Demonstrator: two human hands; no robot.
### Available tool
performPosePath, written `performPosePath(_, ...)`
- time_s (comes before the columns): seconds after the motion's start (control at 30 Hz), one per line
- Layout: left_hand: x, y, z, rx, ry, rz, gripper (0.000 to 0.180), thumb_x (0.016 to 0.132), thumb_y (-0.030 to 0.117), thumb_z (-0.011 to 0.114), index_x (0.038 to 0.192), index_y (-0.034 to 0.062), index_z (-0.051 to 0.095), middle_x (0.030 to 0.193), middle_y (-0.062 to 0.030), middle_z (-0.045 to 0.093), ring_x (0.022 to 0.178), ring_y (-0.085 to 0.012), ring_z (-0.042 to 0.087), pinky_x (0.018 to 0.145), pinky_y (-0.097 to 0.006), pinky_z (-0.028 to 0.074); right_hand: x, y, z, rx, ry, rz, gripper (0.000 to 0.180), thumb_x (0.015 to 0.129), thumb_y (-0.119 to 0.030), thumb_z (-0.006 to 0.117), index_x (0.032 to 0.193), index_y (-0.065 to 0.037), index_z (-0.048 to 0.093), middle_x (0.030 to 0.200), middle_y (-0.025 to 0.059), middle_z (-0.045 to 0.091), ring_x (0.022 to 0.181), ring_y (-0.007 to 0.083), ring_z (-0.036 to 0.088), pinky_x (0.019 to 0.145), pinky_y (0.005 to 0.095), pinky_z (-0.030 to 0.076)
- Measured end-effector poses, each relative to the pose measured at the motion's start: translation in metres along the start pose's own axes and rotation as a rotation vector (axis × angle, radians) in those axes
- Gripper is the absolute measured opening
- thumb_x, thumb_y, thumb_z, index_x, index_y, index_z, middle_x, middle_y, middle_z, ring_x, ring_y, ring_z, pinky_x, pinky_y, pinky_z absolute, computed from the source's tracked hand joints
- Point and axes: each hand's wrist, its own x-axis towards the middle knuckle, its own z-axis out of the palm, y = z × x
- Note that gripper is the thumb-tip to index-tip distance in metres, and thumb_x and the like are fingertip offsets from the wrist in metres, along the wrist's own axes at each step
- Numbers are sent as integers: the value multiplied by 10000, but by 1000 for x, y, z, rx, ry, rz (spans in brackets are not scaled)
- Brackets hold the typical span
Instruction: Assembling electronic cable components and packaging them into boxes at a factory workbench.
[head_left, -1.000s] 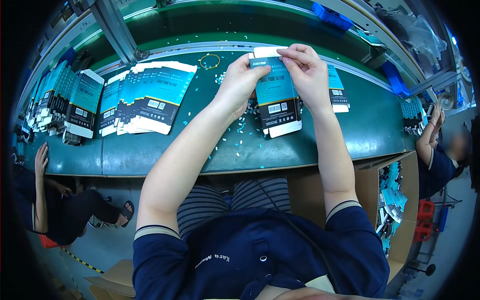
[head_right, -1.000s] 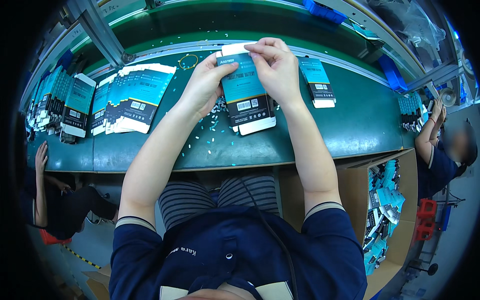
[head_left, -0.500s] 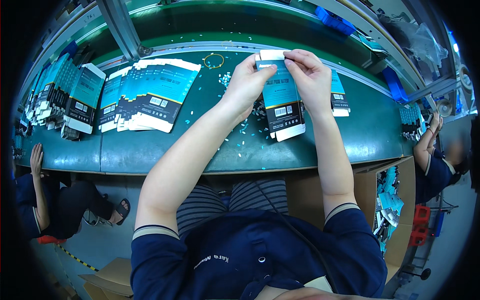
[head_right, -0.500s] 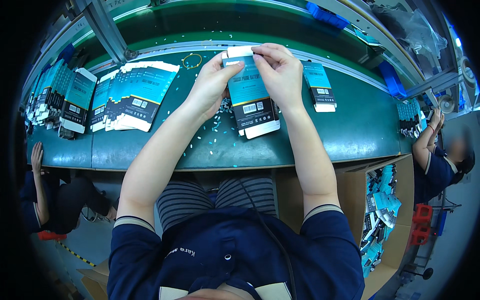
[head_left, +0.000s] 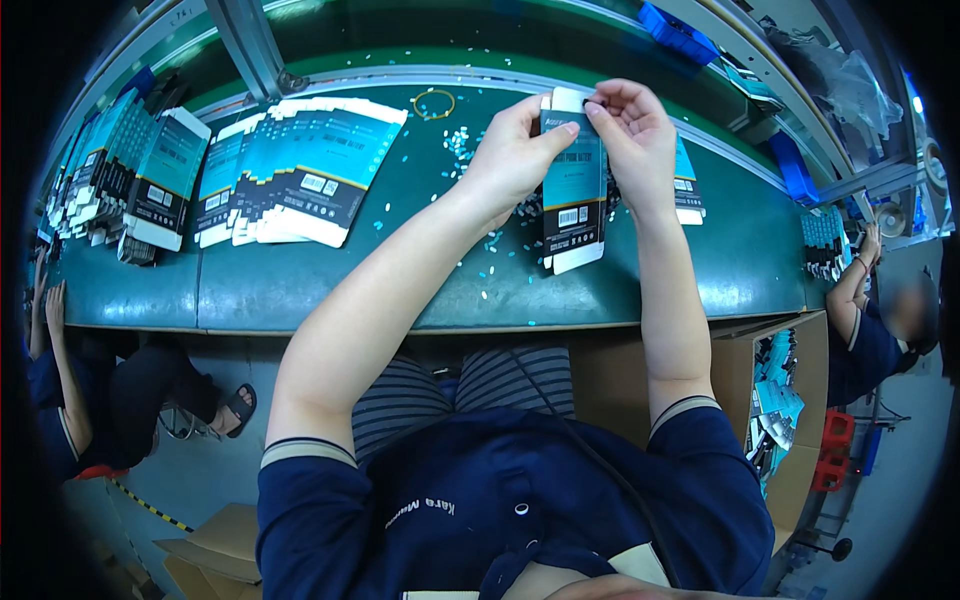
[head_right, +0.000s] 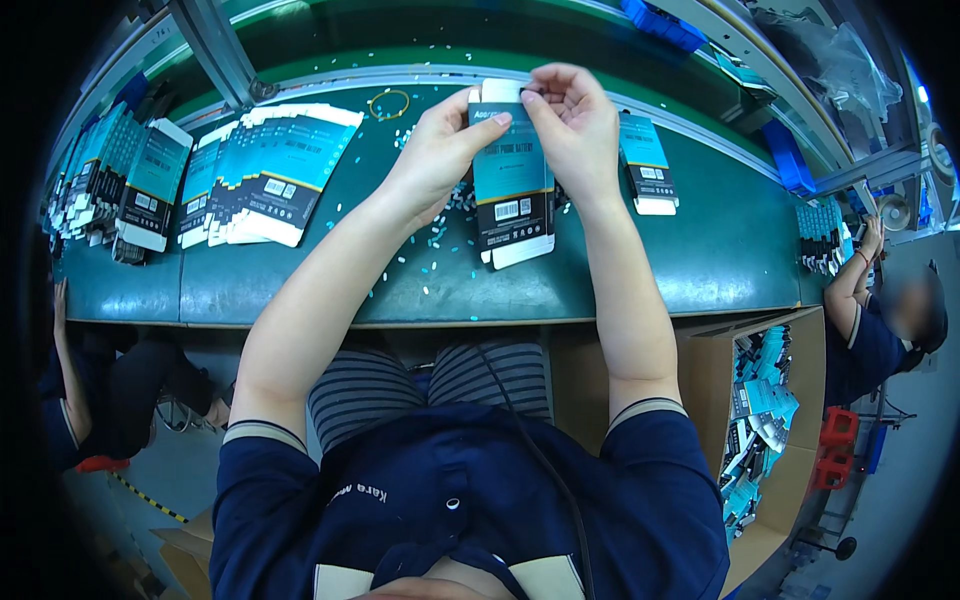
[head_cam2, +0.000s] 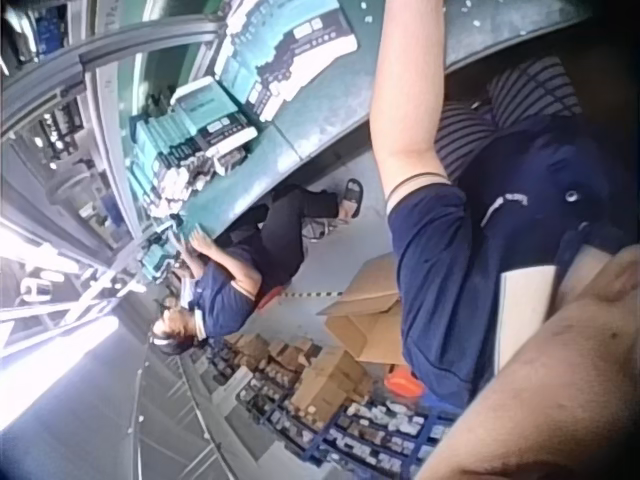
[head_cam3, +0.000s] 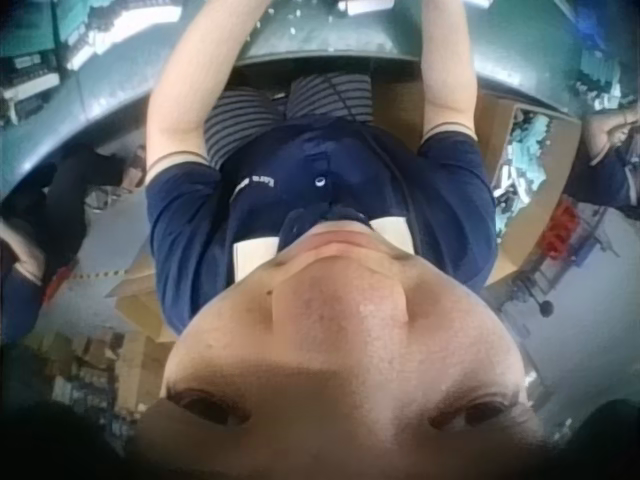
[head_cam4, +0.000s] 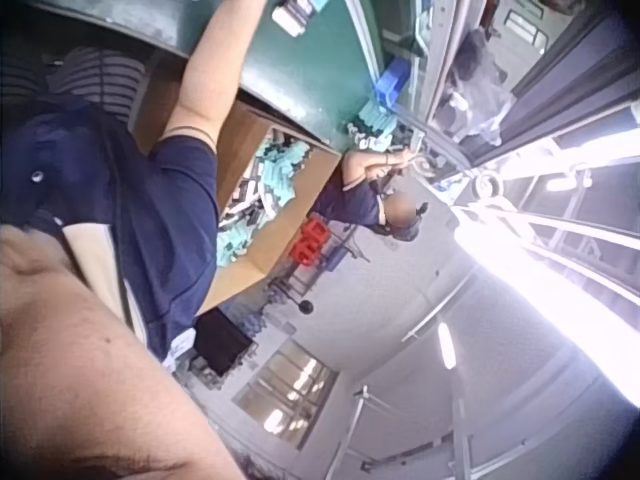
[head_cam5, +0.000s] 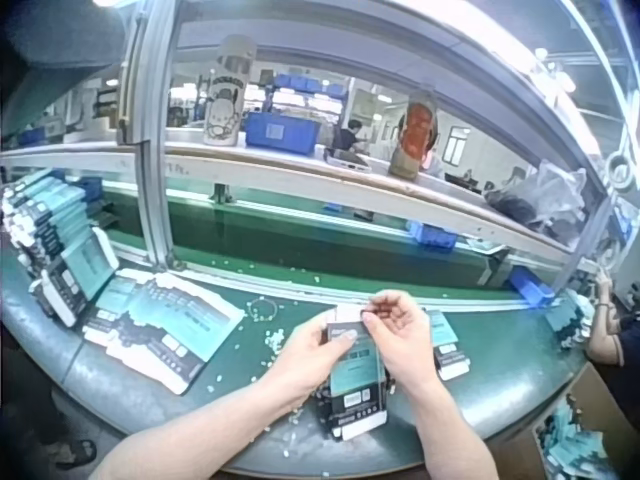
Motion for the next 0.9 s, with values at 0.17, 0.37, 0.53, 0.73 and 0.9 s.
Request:
performPosePath(0.17,-2,0,1,74,0,16,234,899,96,555,1120,20,559,982,-40,612,882,-80,569,758,-252,478,0,4,1,-43,1,-61,342,804,31,604,1107,28,445,905,75,593,788,73,555,703,187,471)
performPosePath(0.37,-1,-2,-2,61,4,22,254,900,84,547,1142,7,563,1010,-53,618,905,-83,567,799,-251,464,0,10,2,-132,15,-67,272,784,9,625,1028,32,507,873,58,613,731,56,558,661,187,478)
performPosePath(0.53,-2,-5,-3,184,11,57,325,894,68,552,1208,-11,526,1061,-74,619,939,-99,567,826,-247,453,-5,2,7,-363,54,-98,247,761,-10,647,985,25,549,840,45,629,681,52,561,625,194,483)
performPosePath(0.73,-3,2,2,193,-56,87,350,896,85,561,1229,-10,511,1051,-66,615,943,-94,556,840,-243,443,3,1,-9,-63,41,-8,288,748,-1,661,1026,9,586,954,67,618,920,103,559,788,232,463)
performPosePath(0.9,-10,11,4,243,-94,50,378,890,178,602,1209,-9,522,1030,-58,614,932,-88,550,827,-235,440,8,5,-27,449,-244,354,264,779,46,613,1041,24,606,1005,98,627,941,134,581,833,248,464)
